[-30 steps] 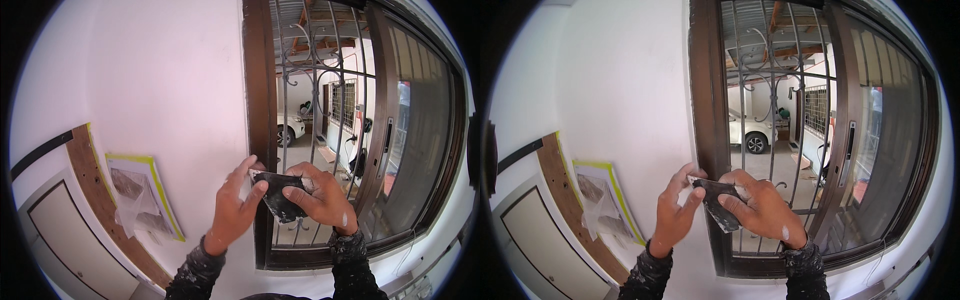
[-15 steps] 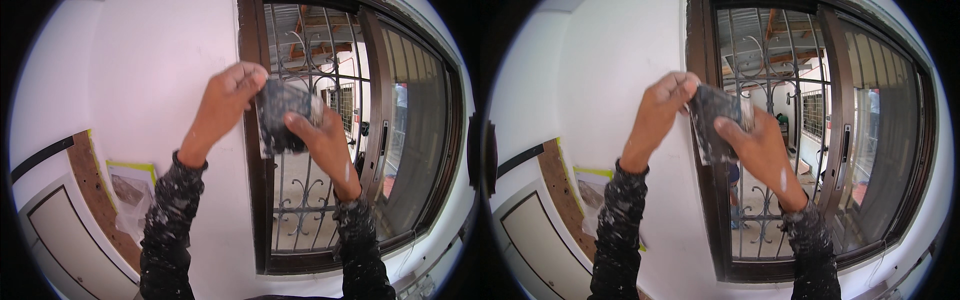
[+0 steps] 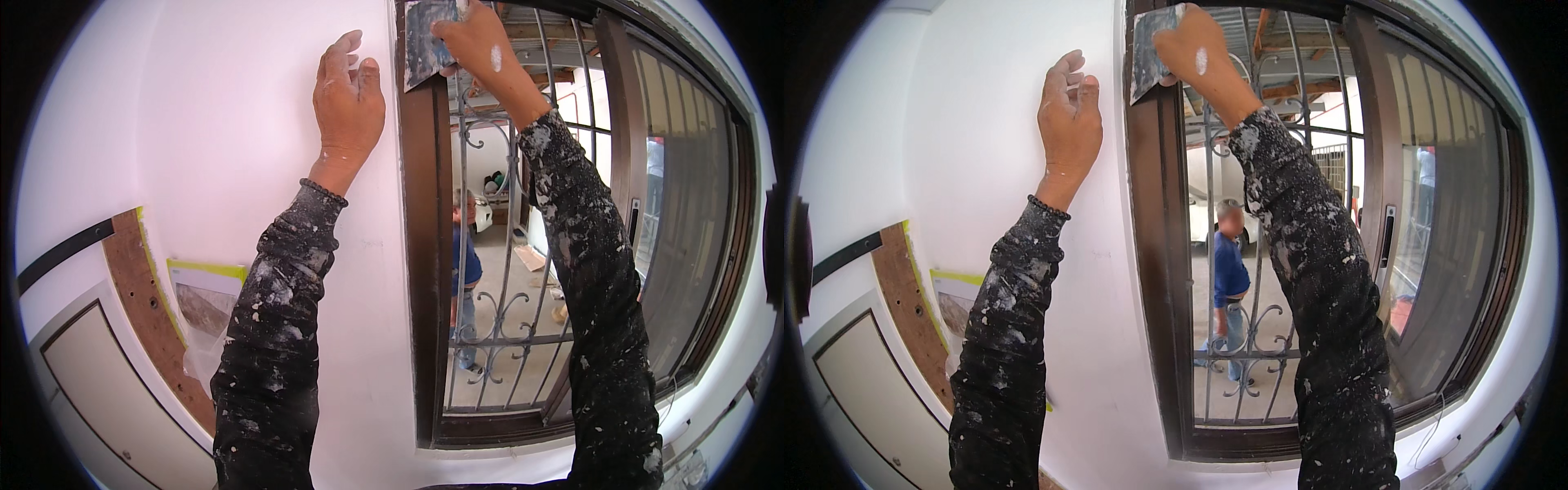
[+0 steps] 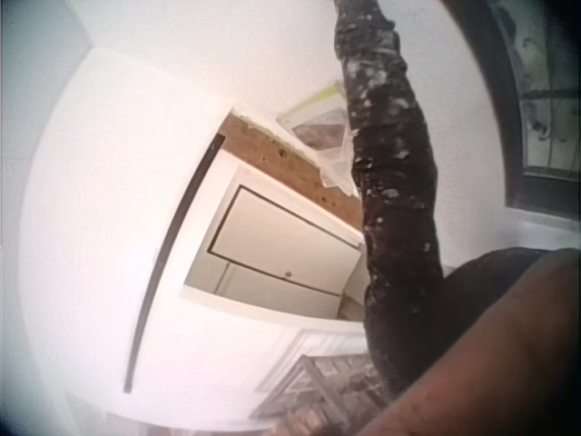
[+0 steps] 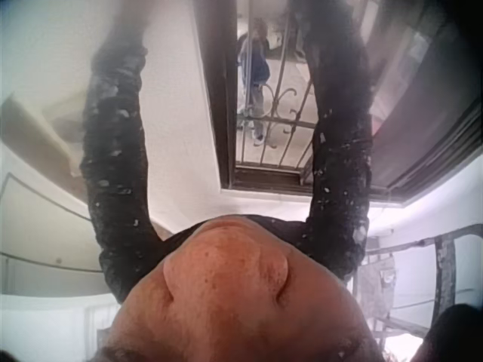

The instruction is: The person applies plaster to the wall around a window frame using a trowel. They repeatedly smooth and level the surface along the edges and corners, working methodically to create an even finish.

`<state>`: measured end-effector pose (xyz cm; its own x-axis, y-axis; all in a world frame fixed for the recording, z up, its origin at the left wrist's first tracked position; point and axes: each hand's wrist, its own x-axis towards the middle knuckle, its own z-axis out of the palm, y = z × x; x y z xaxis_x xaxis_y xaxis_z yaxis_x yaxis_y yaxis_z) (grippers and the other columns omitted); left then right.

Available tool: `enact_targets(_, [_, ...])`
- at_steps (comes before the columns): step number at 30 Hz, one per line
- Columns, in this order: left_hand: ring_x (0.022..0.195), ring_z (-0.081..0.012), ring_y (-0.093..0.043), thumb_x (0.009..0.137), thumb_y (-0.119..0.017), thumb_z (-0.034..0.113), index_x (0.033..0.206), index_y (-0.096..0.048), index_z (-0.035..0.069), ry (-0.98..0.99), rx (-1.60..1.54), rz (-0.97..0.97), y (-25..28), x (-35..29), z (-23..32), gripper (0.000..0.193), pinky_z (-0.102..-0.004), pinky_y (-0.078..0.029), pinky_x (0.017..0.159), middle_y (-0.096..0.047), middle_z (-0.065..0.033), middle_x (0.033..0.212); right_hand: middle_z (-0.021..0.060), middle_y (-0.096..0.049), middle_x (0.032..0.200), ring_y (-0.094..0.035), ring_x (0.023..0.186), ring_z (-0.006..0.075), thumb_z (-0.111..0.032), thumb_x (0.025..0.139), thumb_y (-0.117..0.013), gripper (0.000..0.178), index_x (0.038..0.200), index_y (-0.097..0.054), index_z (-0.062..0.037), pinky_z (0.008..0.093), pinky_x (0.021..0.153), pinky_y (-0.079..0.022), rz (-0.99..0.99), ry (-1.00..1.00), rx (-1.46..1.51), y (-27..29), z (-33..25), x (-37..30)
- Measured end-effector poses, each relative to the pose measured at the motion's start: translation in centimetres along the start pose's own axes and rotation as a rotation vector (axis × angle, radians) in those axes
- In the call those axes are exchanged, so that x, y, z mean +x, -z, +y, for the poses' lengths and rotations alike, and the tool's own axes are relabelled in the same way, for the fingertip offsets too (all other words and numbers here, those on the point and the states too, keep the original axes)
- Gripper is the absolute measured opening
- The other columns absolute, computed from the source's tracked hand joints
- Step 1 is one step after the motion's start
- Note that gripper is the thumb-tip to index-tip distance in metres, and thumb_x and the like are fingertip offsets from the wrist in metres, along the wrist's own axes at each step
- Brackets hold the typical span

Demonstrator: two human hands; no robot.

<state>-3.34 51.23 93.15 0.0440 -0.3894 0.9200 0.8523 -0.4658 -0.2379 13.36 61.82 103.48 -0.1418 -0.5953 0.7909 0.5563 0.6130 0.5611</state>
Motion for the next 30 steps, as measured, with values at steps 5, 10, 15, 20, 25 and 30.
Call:
enact_targets(5, [0.129,-0.0357,-0.053,0.103,-0.055,0.028,0.129,-0.065,0.007,-0.180,0.185,-0.079,-0.1,-0.2,-0.8,0.035,-0.0452,-0.041,0.109,-0.060,-0.0166,0.137,0.0141,-0.059,0.062,-0.059,0.066,0.0328,-0.016,0.070,-0.068,0.013,0.064,-0.069,-0.0049,0.0444,0.070,-0.046,-0.022,0.328,-0.449,-2.0,0.1,1.6])
enact_targets(10, [0.143,-0.0422,-0.036,0.103,-0.053,0.036,0.131,-0.068,0.012,-0.280,0.441,-0.162,-0.6,-0.5,-0.8,0.040,-0.0538,-0.023,0.120,-0.048,-0.0193,0.150,0.0129,-0.058,0.060,-0.061,0.070,0.0291,-0.018,0.070,-0.070,0.014,0.065,-0.071,-0.0057,0.0418,0.067,-0.044,-0.333,0.382,-0.537,-1.3,0.2,2.6])
enact_targets(15, [0.149,-0.0443,-0.027,0.104,-0.049,0.045,0.135,-0.066,0.014,-0.312,0.486,-0.210,-0.7,-0.4,-0.7,0.046,-0.0567,-0.017,0.122,-0.040,-0.0206,0.157,0.0112,-0.060,0.060,-0.061,0.067,0.0288,-0.020,0.071,-0.073,0.016,0.066,-0.070,-0.0051,0.0424,0.066,-0.044,-0.205,0.337,-0.649,-2.1,2.3,3.4])
enact_targets(20, [0.150,-0.0450,-0.024,0.105,-0.044,0.051,0.138,-0.063,0.014,-0.320,0.451,-0.214,-0.5,-0.6,-0.7,0.053,-0.0582,-0.014,0.123,-0.039,-0.0210,0.158,0.0094,-0.059,0.061,-0.060,0.063,0.0297,-0.015,0.076,-0.070,0.015,0.065,-0.069,-0.0046,0.0409,0.066,-0.047,-0.211,0.339,-0.580,-1.3,2.9,4.5])
enact_targets(25, [0.150,-0.0450,-0.025,0.106,-0.041,0.054,0.139,-0.062,0.013,-0.293,0.443,-0.202,-0.6,-0.7,-0.7,0.057,-0.0590,-0.013,0.123,-0.039,-0.0206,0.158,0.0093,-0.057,0.056,-0.062,0.060,0.0266,-0.013,0.075,-0.072,0.015,0.062,-0.067,-0.0050,0.0388,0.064,-0.048,-0.266,0.438,-0.528,1.1,2.4,4.6])
enact_targets(30, [0.151,-0.0451,-0.023,0.105,-0.041,0.055,0.139,-0.062,0.013,-0.308,0.475,-0.237,-0.7,-0.7,-0.6,0.058,-0.0601,-0.011,0.123,-0.039,-0.0206,0.158,0.0096,-0.058,0.056,-0.063,0.060,0.0249,-0.014,0.074,-0.073,0.019,0.058,-0.065,-0.0087,0.0383,0.064,-0.047,-0.288,0.473,-0.656,-0.2,2.1,4.9])
